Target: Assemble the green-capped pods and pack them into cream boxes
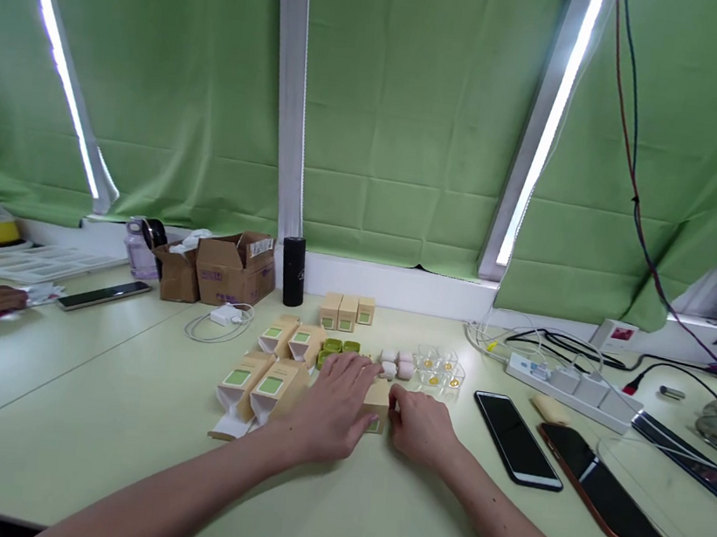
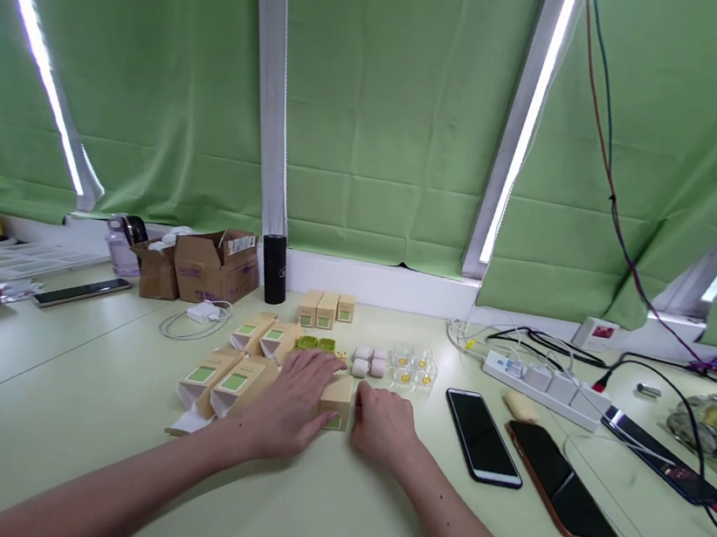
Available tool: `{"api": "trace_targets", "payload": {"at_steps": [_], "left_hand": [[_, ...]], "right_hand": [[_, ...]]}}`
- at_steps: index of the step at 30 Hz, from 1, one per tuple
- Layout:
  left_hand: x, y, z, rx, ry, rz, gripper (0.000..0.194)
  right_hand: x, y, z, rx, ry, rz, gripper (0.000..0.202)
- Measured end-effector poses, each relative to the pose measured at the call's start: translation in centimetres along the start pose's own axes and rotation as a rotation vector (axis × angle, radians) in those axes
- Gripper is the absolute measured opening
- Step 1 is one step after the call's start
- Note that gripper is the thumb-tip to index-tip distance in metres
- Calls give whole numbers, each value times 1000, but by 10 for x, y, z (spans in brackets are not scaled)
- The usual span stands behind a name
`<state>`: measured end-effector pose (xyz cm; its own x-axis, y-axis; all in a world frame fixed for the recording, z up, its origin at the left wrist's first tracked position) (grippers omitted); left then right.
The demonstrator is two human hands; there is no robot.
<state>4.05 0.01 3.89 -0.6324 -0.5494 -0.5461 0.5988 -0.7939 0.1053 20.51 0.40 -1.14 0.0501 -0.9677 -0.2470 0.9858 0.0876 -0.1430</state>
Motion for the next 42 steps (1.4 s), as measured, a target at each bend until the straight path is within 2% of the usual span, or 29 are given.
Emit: {"api": "trace_targets", "payload": {"at_steps": [9, 13, 17, 22, 26, 30, 37, 42], "left_hand": [[-18, 8, -3, -118, -200, -95, 50], [-31, 10, 0, -114, -295, -85, 48], [-58, -3, 9, -101, -259, -65, 55], [-111, -42, 14, -158, -148, -12, 60], [-145, -75, 2, -224, -171, 91, 62], [-162, -98, -18, -252, -192, 132, 61], [-168, -118, -61, -305, -206, 145, 56], [-163, -124, -81, -331, -224, 169, 50]], "right_hand": [[0, -1, -2, 3, 18, 8, 14], [0, -1, -2, 11, 26, 15, 14], [0, -2, -1, 2, 9, 8, 13], [0, -2, -1, -6, -12, 3, 13], [0, -2, -2, -16, -17, -1, 12], [0, -2, -2, -23, -18, 1, 11], [0, -4, -1, -8, -16, 12, 14], [-1, -4, -2, -9, -18, 12, 13]]}}
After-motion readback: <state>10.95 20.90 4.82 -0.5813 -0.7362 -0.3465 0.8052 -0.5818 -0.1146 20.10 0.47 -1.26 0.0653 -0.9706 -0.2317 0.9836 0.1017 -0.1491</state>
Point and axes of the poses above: each hand's wrist, its own x-axis away from the middle knuckle, its own z-axis out of the back of the hand, y = z × x, the point moved 5 cm from there along -x, towards the middle knuckle, and after that the axes turned 8 degrees about y, right-handed, at the moved point
